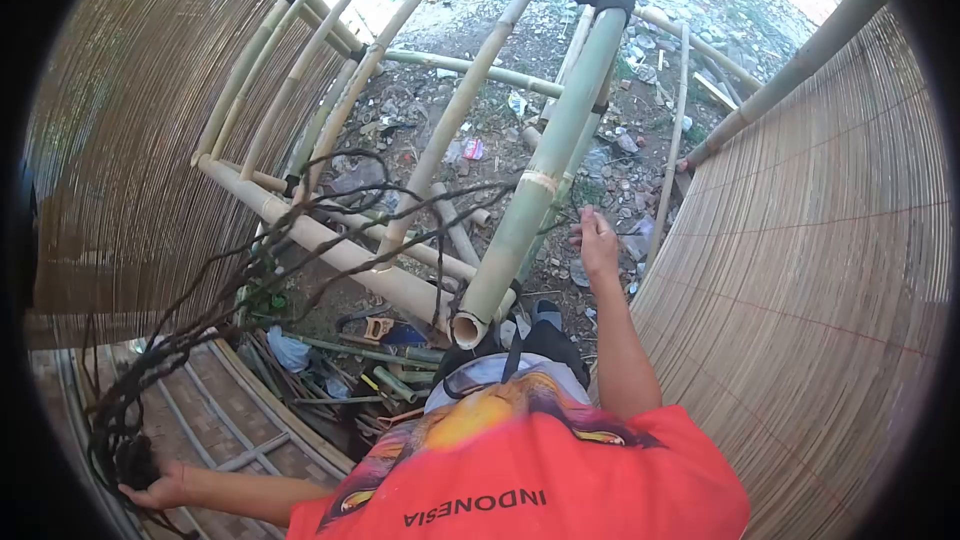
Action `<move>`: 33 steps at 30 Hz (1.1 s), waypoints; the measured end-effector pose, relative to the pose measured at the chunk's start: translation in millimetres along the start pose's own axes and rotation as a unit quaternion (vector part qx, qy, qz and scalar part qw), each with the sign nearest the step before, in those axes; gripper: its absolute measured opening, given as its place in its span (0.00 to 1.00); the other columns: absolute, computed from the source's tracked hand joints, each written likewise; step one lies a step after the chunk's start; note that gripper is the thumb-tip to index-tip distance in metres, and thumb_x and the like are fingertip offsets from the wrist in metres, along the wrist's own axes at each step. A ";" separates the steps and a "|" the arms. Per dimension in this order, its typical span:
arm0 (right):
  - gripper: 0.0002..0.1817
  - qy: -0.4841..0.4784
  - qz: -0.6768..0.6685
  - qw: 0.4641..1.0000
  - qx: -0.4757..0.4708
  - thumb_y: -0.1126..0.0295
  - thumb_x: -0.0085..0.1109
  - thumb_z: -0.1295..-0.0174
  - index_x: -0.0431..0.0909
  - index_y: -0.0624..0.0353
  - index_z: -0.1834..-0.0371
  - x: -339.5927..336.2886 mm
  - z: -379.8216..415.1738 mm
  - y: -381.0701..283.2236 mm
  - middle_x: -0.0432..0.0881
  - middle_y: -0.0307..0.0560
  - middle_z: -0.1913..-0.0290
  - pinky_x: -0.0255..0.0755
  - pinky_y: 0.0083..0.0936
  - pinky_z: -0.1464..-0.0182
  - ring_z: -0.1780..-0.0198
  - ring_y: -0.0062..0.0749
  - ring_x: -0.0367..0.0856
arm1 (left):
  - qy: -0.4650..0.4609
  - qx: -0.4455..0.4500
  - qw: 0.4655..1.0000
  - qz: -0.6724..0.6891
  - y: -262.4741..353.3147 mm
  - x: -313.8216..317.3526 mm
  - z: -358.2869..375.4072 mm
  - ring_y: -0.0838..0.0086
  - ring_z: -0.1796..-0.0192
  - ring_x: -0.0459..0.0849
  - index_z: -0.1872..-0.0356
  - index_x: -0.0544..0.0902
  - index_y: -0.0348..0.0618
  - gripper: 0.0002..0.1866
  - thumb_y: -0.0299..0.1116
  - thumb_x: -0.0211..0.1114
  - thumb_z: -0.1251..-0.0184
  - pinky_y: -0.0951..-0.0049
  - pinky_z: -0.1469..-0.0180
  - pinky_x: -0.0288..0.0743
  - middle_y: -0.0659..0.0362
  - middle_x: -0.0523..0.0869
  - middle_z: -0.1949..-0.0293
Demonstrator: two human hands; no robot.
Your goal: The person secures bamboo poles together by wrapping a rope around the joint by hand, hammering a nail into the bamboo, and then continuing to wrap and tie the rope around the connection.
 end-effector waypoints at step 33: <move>0.14 -0.247 0.396 0.827 -0.313 0.61 0.77 0.41 0.86 0.56 0.58 178.1 229.1 -5.3 0.81 0.47 0.70 0.77 0.37 0.65 0.67 0.43 0.84 | 0.510 -0.111 0.606 -0.600 217.8 -543.4 148.2 0.50 0.49 0.87 0.38 0.72 0.34 0.38 0.43 0.80 0.43 0.46 0.45 0.84 0.45 0.85 0.47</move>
Point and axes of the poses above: each hand's wrist, its own z-axis away from the middle knuckle, its own x-axis out of the palm, y = z × x, the point moved 10 cm from there along -z, towards the middle knuckle
